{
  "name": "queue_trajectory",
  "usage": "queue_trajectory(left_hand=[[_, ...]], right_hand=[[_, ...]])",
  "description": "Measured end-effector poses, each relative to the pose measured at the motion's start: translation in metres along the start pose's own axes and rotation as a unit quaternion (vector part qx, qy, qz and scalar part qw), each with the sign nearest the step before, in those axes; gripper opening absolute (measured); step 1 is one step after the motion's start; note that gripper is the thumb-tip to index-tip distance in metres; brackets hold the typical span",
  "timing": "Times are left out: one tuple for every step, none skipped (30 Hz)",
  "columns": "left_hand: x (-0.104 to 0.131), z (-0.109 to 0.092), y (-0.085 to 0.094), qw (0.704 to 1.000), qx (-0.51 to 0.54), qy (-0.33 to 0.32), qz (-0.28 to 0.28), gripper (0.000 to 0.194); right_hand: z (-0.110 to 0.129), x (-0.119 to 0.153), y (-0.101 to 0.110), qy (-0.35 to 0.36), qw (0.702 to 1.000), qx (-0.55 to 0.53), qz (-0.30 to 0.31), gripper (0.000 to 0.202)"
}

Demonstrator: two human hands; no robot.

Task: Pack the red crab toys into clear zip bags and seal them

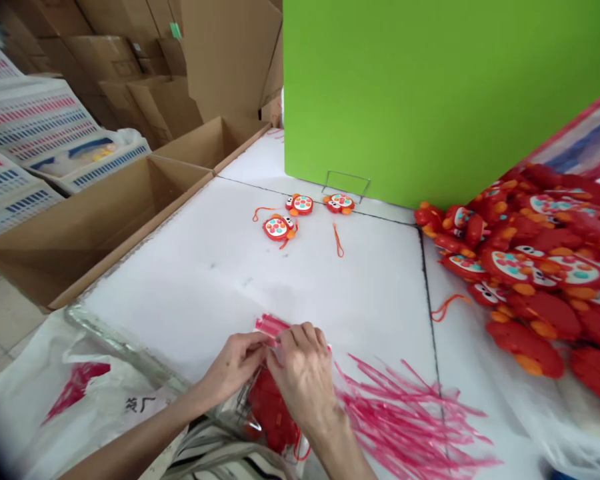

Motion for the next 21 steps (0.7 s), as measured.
queue_trajectory(left_hand=[[0.001, -0.001, 0.0, 1.0, -0.009, -0.007, -0.003, 0.018], [0.001, -0.003, -0.001, 1.0, -0.016, -0.009, -0.005, 0.019], [0.002, -0.004, -0.001, 1.0, -0.024, -0.01, -0.006, 0.02], [0.003, -0.005, 0.0, 0.999, -0.034, -0.01, -0.007, 0.021], [0.003, -0.006, 0.0, 0.999, -0.043, -0.009, -0.005, 0.021], [0.003, -0.006, 0.001, 0.999, -0.048, -0.006, -0.002, 0.022], [0.004, -0.005, 0.002, 0.999, -0.047, 0.0, 0.001, 0.022], [0.004, -0.003, 0.003, 0.999, -0.039, 0.008, 0.003, 0.021], [0.004, 0.0, 0.004, 1.0, -0.024, 0.016, 0.004, 0.021], [0.004, 0.003, 0.005, 1.0, -0.006, 0.024, 0.005, 0.02], [0.003, 0.007, 0.006, 0.999, 0.014, 0.032, 0.005, 0.02], [0.003, 0.011, 0.007, 0.999, 0.033, 0.039, 0.005, 0.019], [0.003, 0.015, 0.008, 0.998, 0.052, 0.045, 0.004, 0.019], [0.003, 0.018, 0.009, 0.996, 0.068, 0.052, 0.004, 0.019], [0.002, 0.022, 0.01, 0.995, 0.079, 0.059, 0.005, 0.019], [0.002, 0.025, 0.011, 0.994, 0.088, 0.064, 0.007, 0.019], [0.001, 0.027, 0.011, 0.993, 0.097, 0.067, 0.009, 0.019], [0.001, 0.029, 0.012, 0.992, 0.105, 0.071, 0.011, 0.02], [0.0, 0.03, 0.012, 0.991, 0.112, 0.076, 0.012, 0.02], [0.0, 0.031, 0.013, 0.989, 0.122, 0.084, 0.014, 0.021], [-0.001, 0.032, 0.013, 0.987, 0.133, 0.092, 0.014, 0.022]], right_hand=[[0.005, -0.005, -0.005, 0.011, 1.0, 0.008, 0.002, 0.008], [0.007, -0.009, -0.008, 0.018, 1.0, 0.01, 0.004, 0.012], [0.008, -0.01, -0.009, 0.022, 1.0, 0.008, 0.004, 0.016], [0.006, -0.011, -0.009, 0.022, 1.0, 0.001, 0.004, 0.018], [0.002, -0.01, -0.007, 0.017, 1.0, -0.009, 0.0, 0.019], [-0.003, -0.008, -0.003, 0.009, 1.0, -0.023, -0.003, 0.018], [-0.011, -0.005, 0.003, -0.001, 0.999, -0.037, -0.006, 0.017], [-0.021, 0.0, 0.011, -0.014, 0.999, -0.05, -0.009, 0.016], [-0.034, 0.006, 0.02, -0.028, 0.998, -0.059, -0.014, 0.017], [-0.05, 0.013, 0.03, -0.046, 0.997, -0.063, -0.017, 0.017], [-0.068, 0.022, 0.042, -0.071, 0.995, -0.06, -0.021, 0.017], [-0.087, 0.033, 0.053, -0.101, 0.993, -0.055, -0.027, 0.017], [-0.108, 0.045, 0.064, -0.147, 0.988, -0.05, -0.024, 0.015], [-0.128, 0.059, 0.074, -0.201, 0.978, -0.035, -0.035, 0.016], [-0.146, 0.073, 0.083, -0.246, 0.968, -0.014, -0.053, 0.019], [-0.16, 0.088, 0.09, -0.285, 0.956, 0.013, -0.065, 0.022], [-0.171, 0.102, 0.096, -0.318, 0.943, 0.048, -0.083, 0.025], [-0.179, 0.115, 0.1, -0.343, 0.93, 0.084, -0.099, 0.026], [-0.184, 0.128, 0.103, -0.369, 0.915, 0.12, -0.109, 0.027], [-0.187, 0.139, 0.106, -0.393, 0.899, 0.151, -0.116, 0.026], [-0.189, 0.149, 0.108, -0.415, 0.886, 0.174, -0.112, 0.025]])
Point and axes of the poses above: each hand's wrist, its own x-axis away from the middle knuckle, its own y-axis out of the back of the hand, z = x × y, the point moved 3 cm from there along -x, towards the middle knuckle, and after that the axes turned 5 degrees about -x, right-handed, at the moved point
